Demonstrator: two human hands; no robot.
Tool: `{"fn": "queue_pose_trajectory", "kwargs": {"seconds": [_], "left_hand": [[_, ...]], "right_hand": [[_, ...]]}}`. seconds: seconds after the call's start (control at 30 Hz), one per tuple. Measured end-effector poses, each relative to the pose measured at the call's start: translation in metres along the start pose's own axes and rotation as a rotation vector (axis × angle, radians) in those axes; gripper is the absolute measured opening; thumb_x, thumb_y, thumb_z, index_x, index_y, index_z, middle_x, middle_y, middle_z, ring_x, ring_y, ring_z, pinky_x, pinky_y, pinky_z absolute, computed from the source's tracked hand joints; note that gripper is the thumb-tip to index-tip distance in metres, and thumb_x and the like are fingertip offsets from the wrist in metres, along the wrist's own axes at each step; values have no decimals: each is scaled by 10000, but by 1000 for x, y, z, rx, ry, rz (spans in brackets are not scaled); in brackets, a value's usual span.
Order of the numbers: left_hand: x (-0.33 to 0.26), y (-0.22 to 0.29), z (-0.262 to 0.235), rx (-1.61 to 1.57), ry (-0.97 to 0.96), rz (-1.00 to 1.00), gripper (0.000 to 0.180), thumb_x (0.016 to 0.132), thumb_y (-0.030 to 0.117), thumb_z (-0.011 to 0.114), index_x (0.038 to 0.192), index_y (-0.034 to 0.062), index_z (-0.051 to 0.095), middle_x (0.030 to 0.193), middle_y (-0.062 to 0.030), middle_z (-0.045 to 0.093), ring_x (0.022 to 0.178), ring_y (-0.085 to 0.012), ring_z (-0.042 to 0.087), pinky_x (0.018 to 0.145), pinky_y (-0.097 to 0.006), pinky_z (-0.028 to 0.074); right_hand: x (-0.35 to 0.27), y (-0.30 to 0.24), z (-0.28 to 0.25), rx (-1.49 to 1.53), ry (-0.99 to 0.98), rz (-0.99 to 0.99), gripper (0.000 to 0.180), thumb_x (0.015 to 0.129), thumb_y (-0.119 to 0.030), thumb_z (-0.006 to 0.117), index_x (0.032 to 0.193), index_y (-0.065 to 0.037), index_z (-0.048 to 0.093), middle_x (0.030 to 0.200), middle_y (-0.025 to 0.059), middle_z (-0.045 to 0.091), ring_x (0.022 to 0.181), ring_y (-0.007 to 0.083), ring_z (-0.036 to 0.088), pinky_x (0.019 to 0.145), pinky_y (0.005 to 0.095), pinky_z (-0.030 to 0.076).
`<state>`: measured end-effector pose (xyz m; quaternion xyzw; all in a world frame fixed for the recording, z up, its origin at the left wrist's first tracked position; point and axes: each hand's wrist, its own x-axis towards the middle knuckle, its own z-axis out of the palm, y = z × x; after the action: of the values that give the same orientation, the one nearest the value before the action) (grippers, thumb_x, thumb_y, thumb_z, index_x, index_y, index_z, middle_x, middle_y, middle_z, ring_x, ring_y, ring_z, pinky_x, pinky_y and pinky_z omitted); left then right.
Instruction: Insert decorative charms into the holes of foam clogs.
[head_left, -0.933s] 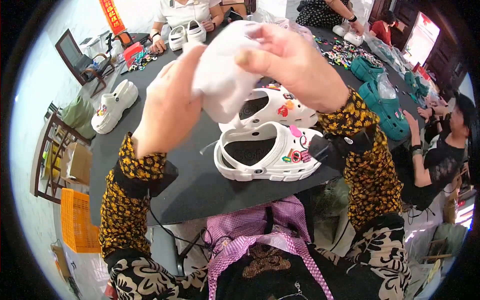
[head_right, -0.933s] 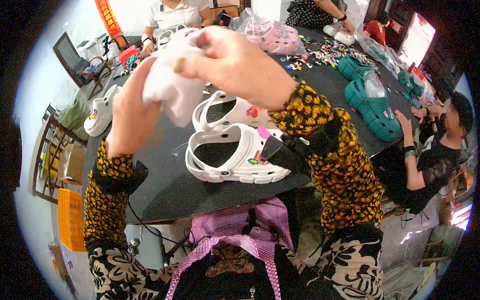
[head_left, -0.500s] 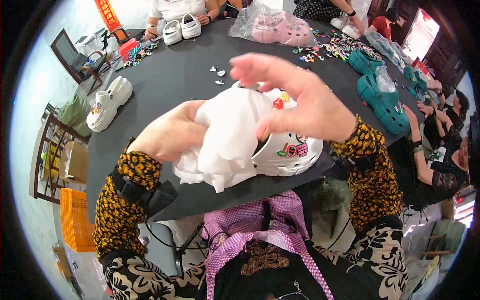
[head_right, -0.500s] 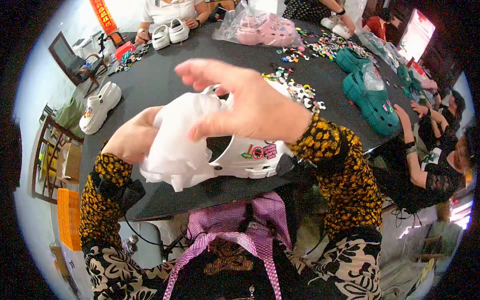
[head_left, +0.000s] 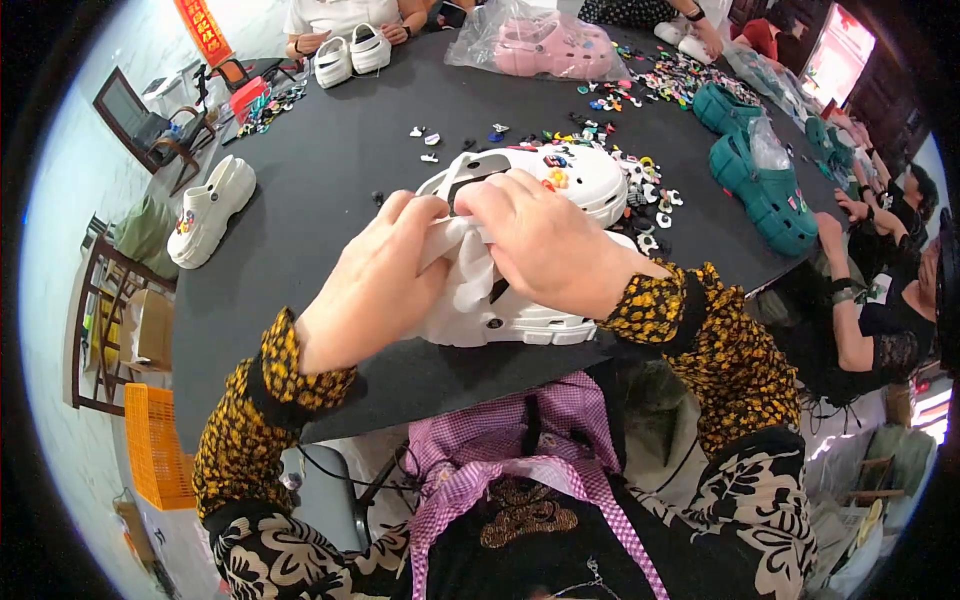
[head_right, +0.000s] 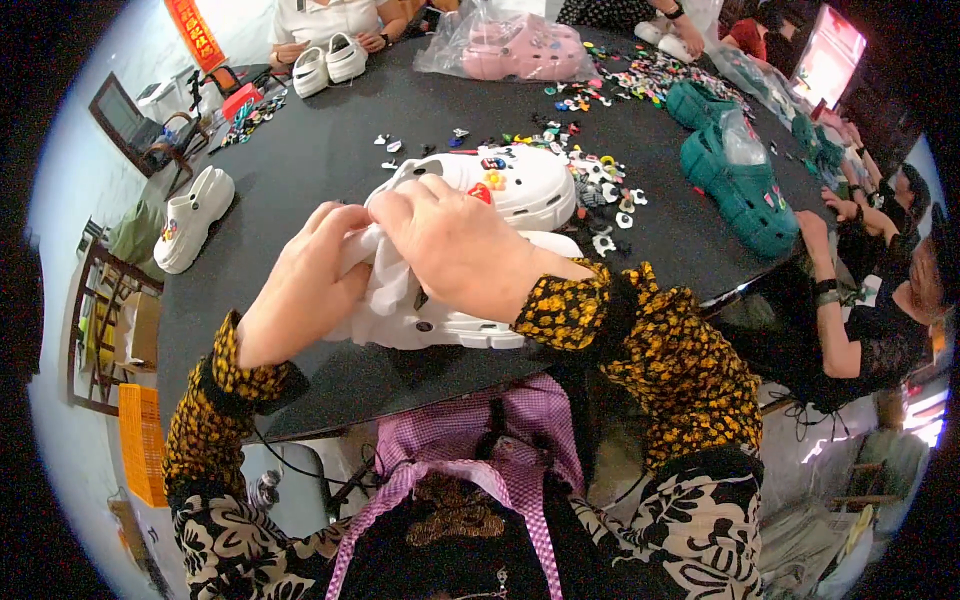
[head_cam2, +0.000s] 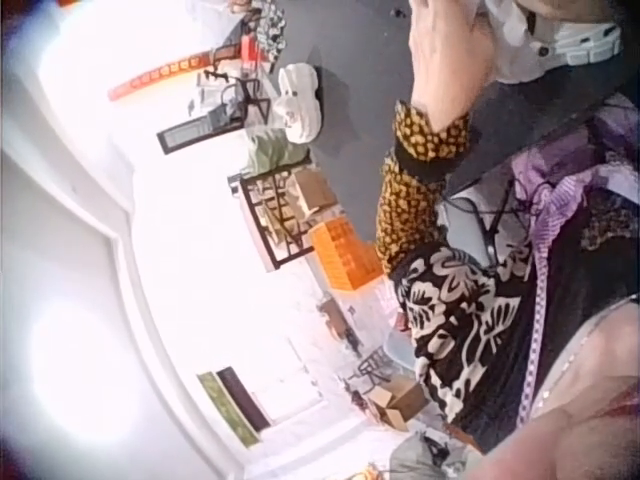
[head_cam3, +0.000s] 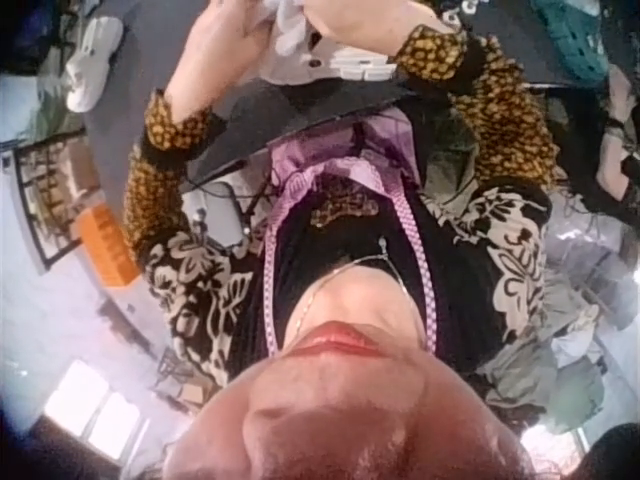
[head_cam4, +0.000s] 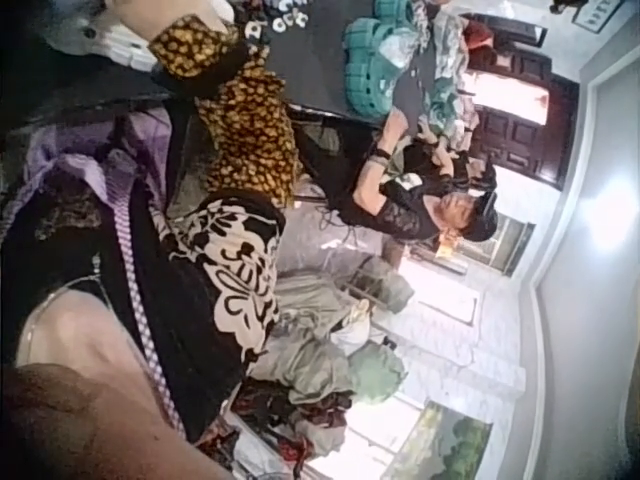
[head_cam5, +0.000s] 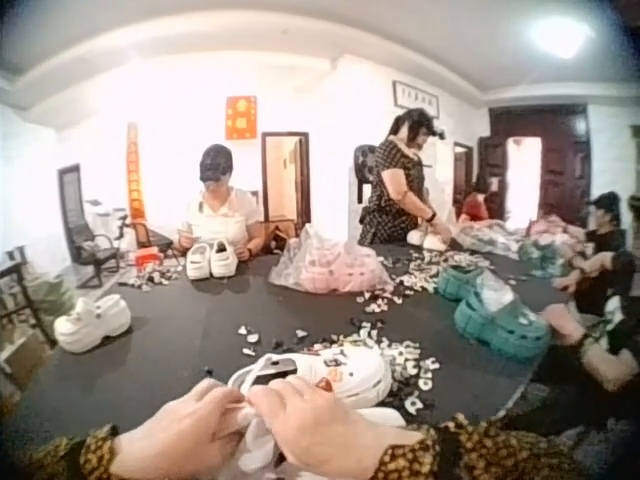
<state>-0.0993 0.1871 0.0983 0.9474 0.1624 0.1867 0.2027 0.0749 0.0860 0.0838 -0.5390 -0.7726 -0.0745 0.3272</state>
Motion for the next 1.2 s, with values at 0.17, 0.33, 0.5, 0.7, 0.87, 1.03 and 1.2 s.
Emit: {"fn": "queue_pose_trajectory", "kwargs": {"seconds": [0.17, 0.33, 0.5, 0.7, 0.87, 1.03, 1.2], "left_hand": [[-20, 13, -5, 77, 138, 213, 489, 719, 16, 633, 1181, 2, 472, 1130, -181, 539, 992, -364, 531, 875, -406, 439], [-21, -3, 9, 46, 168, 215, 481, 671, -10, 635, 1137, 31, 522, 1114, -141, 551, 917, -339, 540, 818, -398, 459], [-16, -11, 7, 313, 234, 383, 412, 638, 13, 621, 1042, 80, 587, 1103, -87, 548, 805, -272, 527, 715, -375, 463], [-7, -5, 11, 369, -86, 538, 252, 683, 73, 589, 935, 91, 595, 1008, -49, 542, 851, -232, 506, 740, -339, 431], [18, -9, 8, 286, -390, 601, 322, 636, 11, 590, 954, 60, 610, 1105, -54, 562, 890, -266, 534, 810, -365, 454], [27, -11, 32, -68, -199, 382, 381, 666, -70, 511, 1033, 23, 554, 1101, -137, 545, 934, -360, 558, 798, -401, 481], [32, 3, 69, -82, 90, 196, 239, 714, -54, 556, 929, 4, 467, 922, -191, 495, 849, -402, 539, 715, -418, 453]], "right_hand": [[-1, 1, 6, -32, 105, -94, 397, 699, 46, 574, 1080, -15, 482, 951, 156, 542, 921, 346, 531, 800, 413, 459], [-7, -3, 4, 50, 80, -49, 402, 734, -43, 610, 1116, -10, 490, 995, 160, 566, 964, 344, 540, 853, 421, 438], [-36, 4, -28, 30, -37, 122, 459, 766, -132, 684, 1178, -19, 516, 1135, 148, 579, 1067, 329, 537, 936, 415, 399], [-75, 13, -29, -23, -145, 263, 461, 784, -166, 682, 1189, -21, 517, 1164, 159, 568, 1103, 317, 525, 960, 414, 384], [-78, 15, -22, 8, -55, 193, 531, 757, -133, 696, 1230, -11, 488, 1188, 184, 548, 1104, 333, 515, 964, 407, 399], [-81, 17, -18, 60, -32, 220, 553, 732, -89, 713, 1229, -1, 488, 1177, 178, 553, 1075, 329, 520, 926, 386, 429], [-77, 14, -19, 119, -31, 232, 528, 754, -141, 689, 1213, 7, 475, 1126, 193, 558, 1071, 353, 516, 945, 416, 412]]}}
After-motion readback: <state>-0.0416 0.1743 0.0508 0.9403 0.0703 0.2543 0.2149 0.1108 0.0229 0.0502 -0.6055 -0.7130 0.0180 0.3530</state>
